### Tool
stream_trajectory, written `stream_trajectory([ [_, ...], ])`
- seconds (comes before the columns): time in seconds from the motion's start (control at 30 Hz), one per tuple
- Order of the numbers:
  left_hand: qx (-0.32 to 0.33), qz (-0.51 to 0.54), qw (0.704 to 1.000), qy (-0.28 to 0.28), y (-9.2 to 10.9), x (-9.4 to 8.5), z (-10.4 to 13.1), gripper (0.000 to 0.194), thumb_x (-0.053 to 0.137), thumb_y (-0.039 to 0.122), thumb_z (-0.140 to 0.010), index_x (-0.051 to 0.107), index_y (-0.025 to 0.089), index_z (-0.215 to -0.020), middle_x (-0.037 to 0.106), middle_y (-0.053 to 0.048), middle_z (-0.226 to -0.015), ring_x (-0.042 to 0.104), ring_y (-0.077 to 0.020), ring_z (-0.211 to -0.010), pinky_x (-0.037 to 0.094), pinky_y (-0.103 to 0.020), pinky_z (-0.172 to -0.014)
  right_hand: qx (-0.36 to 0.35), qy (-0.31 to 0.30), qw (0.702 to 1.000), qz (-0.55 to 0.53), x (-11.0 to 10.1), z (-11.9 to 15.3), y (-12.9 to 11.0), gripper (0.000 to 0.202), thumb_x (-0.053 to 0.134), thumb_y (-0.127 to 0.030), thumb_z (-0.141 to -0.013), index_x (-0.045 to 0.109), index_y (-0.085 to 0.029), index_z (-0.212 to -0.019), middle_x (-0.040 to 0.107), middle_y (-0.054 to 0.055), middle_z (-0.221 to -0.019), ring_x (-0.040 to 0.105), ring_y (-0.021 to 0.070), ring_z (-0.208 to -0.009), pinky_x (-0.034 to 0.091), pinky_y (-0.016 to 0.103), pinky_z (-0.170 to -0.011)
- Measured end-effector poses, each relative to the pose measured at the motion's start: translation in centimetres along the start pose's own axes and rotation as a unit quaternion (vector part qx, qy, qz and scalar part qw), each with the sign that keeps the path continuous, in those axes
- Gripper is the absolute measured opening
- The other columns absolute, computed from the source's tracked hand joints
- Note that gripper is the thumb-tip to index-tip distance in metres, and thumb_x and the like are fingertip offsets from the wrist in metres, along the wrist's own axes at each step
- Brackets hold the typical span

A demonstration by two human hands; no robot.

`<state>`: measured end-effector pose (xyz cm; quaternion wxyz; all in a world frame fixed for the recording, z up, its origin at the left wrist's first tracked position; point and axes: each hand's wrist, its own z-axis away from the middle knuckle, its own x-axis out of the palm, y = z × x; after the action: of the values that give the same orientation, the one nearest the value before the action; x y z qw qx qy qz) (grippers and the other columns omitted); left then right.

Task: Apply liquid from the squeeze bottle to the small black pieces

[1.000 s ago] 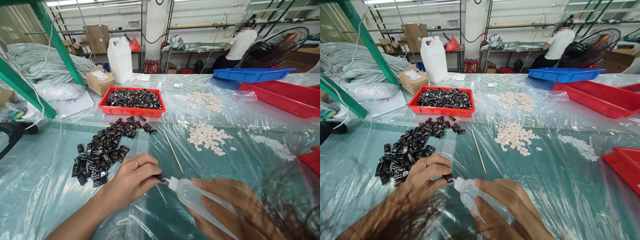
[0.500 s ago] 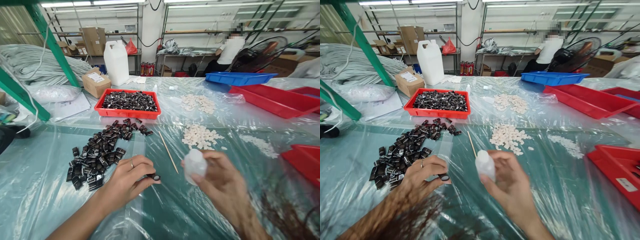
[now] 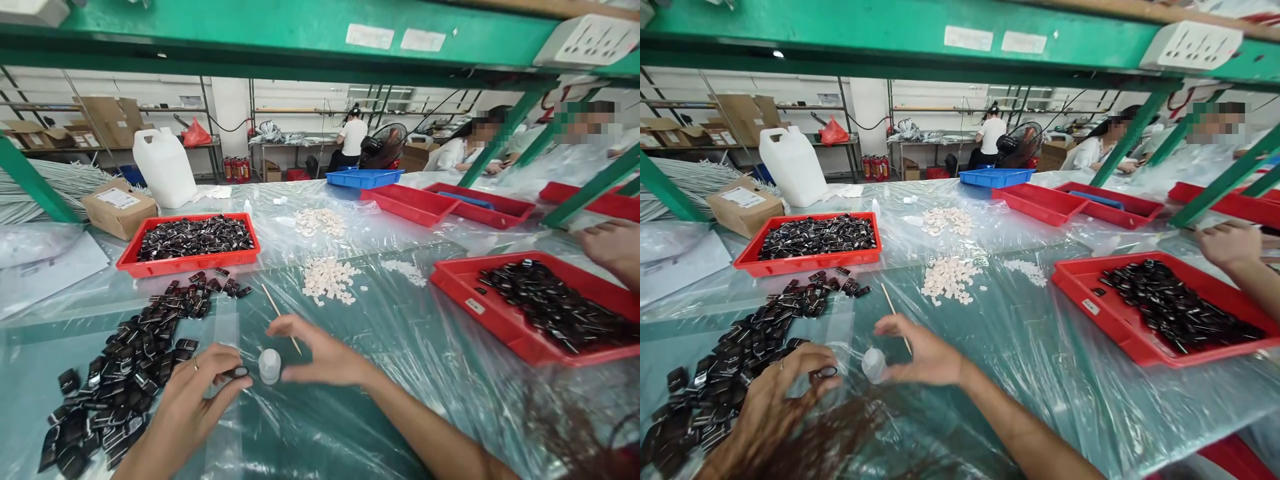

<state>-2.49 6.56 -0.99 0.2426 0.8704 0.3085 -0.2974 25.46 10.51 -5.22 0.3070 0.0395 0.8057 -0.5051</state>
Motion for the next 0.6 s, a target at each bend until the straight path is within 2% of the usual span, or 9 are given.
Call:
stream_trajectory([
  [0.07,-0.008,0.009,1.000,-0.015,-0.2,0.1,0.3,0.033,0.052,0.060,-0.100,0.060,0.028,-0.098,0.072,0.006,-0.088,0.072,-0.0077,-0.067,0.055,-0.015,-0.054,0.031,0.040,0.997,0.051,-3.1,-0.7,2.2,0.033,0.082,-0.041,-0.112,0.079,-0.023,-0.139,0.087,0.007,-0.139,0.086,0.0257,-0.125,0.075,0.047,-0.109],
  [0.1,-0.008,0.015,1.000,-0.023,-0.2,0.1,0.4,0.032,0.052,0.059,-0.100,0.060,0.028,-0.099,0.072,0.006,-0.090,0.072,-0.0077,-0.066,0.055,-0.015,-0.054,0.056,0.065,0.993,0.083,-4.5,-0.9,3.6,0.031,0.077,-0.043,-0.117,0.079,-0.021,-0.138,0.085,0.009,-0.139,0.085,0.0248,-0.121,0.075,0.048,-0.106],
  [0.2,0.007,0.021,0.999,-0.047,0.0,-0.2,0.5,0.029,0.052,0.054,-0.102,0.060,0.026,-0.101,0.071,0.005,-0.091,0.068,-0.0070,-0.061,0.054,-0.018,-0.058,0.124,0.095,0.973,0.168,-7.3,-0.9,7.9,0.027,0.076,-0.047,-0.118,0.081,-0.022,-0.127,0.084,0.007,-0.130,0.082,0.0212,-0.110,0.073,0.042,-0.099],
  [0.3,0.022,0.034,0.997,-0.070,0.3,-0.6,0.2,0.024,0.055,0.047,-0.103,0.058,0.024,-0.103,0.071,0.004,-0.090,0.065,-0.0067,-0.059,0.053,-0.019,-0.061,0.161,0.084,0.958,0.224,-8.0,-0.5,11.4,0.023,0.077,-0.045,-0.117,0.081,-0.023,-0.115,0.084,0.006,-0.124,0.080,0.0201,-0.109,0.072,0.040,-0.100],
  [0.37,0.017,0.038,0.996,-0.085,0.4,-0.8,0.1,0.021,0.056,0.045,-0.103,0.057,0.024,-0.103,0.070,0.004,-0.091,0.066,-0.0068,-0.062,0.053,-0.019,-0.063,0.171,0.068,0.952,0.244,-8.0,-0.2,12.9,0.024,0.080,-0.044,-0.116,0.080,-0.021,-0.111,0.084,0.005,-0.120,0.080,0.0195,-0.105,0.072,0.041,-0.098],
  [0.5,-0.001,0.027,0.994,-0.103,0.3,-1.1,0.1,0.022,0.055,0.046,-0.103,0.055,0.024,-0.103,0.070,0.005,-0.093,0.066,-0.0057,-0.061,0.052,-0.019,-0.063,0.165,0.032,0.952,0.255,-8.3,0.2,14.2,0.023,0.077,-0.044,-0.117,0.079,-0.022,-0.109,0.084,0.005,-0.119,0.077,0.0169,-0.097,0.070,0.038,-0.094],
  [0.6,-0.002,0.029,0.993,-0.115,0.4,-1.1,0.2,0.021,0.055,0.044,-0.104,0.055,0.023,-0.103,0.070,0.005,-0.094,0.065,-0.0047,-0.058,0.051,-0.019,-0.062,0.163,0.017,0.956,0.246,-8.7,0.3,14.1,0.029,0.077,-0.047,-0.117,0.077,-0.022,-0.102,0.081,0.001,-0.103,0.072,0.0141,-0.084,0.067,0.033,-0.084],
])
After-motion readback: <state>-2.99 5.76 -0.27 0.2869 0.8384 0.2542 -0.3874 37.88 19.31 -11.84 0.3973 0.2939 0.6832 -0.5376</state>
